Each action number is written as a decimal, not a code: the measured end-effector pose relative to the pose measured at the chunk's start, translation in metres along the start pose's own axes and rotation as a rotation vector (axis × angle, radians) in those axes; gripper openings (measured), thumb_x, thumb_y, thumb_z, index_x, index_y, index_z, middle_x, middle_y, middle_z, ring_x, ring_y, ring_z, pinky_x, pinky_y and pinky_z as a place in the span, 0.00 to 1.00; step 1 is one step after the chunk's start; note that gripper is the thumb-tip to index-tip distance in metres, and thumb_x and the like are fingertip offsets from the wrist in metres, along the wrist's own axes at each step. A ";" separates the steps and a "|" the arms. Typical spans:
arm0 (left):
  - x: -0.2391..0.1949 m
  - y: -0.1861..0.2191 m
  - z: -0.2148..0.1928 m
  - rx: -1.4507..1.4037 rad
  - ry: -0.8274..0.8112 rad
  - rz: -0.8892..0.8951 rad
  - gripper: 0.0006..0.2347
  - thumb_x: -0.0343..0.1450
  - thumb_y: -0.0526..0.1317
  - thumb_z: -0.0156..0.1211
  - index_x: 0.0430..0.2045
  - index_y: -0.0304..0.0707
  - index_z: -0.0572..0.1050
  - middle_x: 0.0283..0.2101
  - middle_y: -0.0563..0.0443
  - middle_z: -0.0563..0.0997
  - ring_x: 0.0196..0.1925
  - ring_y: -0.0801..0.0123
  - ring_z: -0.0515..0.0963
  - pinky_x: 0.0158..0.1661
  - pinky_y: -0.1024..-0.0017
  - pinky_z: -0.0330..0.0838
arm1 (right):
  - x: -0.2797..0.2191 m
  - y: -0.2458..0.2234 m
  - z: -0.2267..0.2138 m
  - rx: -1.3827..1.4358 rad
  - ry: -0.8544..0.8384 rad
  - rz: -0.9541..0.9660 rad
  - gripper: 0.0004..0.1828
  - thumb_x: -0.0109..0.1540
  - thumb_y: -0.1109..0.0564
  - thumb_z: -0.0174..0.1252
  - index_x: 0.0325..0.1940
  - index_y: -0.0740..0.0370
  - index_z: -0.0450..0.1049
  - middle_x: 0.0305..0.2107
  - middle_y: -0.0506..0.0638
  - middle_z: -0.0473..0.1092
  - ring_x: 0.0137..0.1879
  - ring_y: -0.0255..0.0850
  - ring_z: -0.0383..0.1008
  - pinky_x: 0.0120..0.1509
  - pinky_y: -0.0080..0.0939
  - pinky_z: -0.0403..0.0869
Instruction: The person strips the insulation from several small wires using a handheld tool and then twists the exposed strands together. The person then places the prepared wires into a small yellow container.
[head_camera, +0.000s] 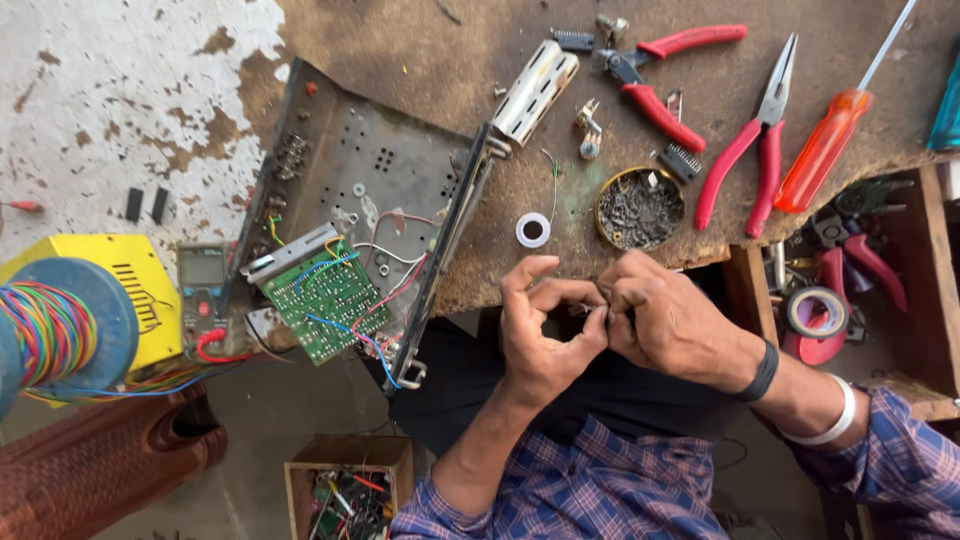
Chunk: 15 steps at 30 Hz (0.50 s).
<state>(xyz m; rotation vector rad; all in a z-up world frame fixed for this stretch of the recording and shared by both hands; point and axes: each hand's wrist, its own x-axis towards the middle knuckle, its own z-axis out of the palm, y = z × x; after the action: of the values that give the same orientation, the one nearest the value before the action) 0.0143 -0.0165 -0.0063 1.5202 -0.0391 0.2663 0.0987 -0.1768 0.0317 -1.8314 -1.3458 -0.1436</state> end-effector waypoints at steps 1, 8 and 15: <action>0.001 0.001 0.000 -0.008 -0.006 -0.003 0.31 0.70 0.24 0.66 0.64 0.33 0.54 0.41 0.45 0.82 0.42 0.70 0.82 0.47 0.74 0.78 | 0.000 0.000 0.000 -0.009 0.001 -0.012 0.23 0.57 0.76 0.54 0.45 0.64 0.49 0.33 0.55 0.63 0.39 0.51 0.70 0.38 0.50 0.71; -0.002 0.002 -0.005 -0.200 0.006 -0.140 0.34 0.72 0.23 0.63 0.70 0.37 0.49 0.43 0.46 0.81 0.42 0.76 0.81 0.49 0.76 0.77 | -0.014 0.004 0.001 0.225 0.053 0.284 0.30 0.55 0.70 0.66 0.48 0.62 0.52 0.38 0.57 0.67 0.39 0.44 0.71 0.42 0.42 0.71; 0.000 0.005 -0.007 -0.239 -0.010 -0.186 0.38 0.73 0.23 0.63 0.75 0.37 0.45 0.43 0.46 0.82 0.40 0.78 0.80 0.45 0.80 0.77 | -0.018 0.006 -0.001 0.229 0.037 0.338 0.33 0.52 0.68 0.70 0.47 0.59 0.52 0.37 0.53 0.69 0.41 0.43 0.72 0.45 0.42 0.70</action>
<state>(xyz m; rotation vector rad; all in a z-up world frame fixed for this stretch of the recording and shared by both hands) 0.0122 -0.0091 -0.0014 1.2776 0.0607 0.1004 0.0962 -0.1915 0.0197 -1.8199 -0.9659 0.1487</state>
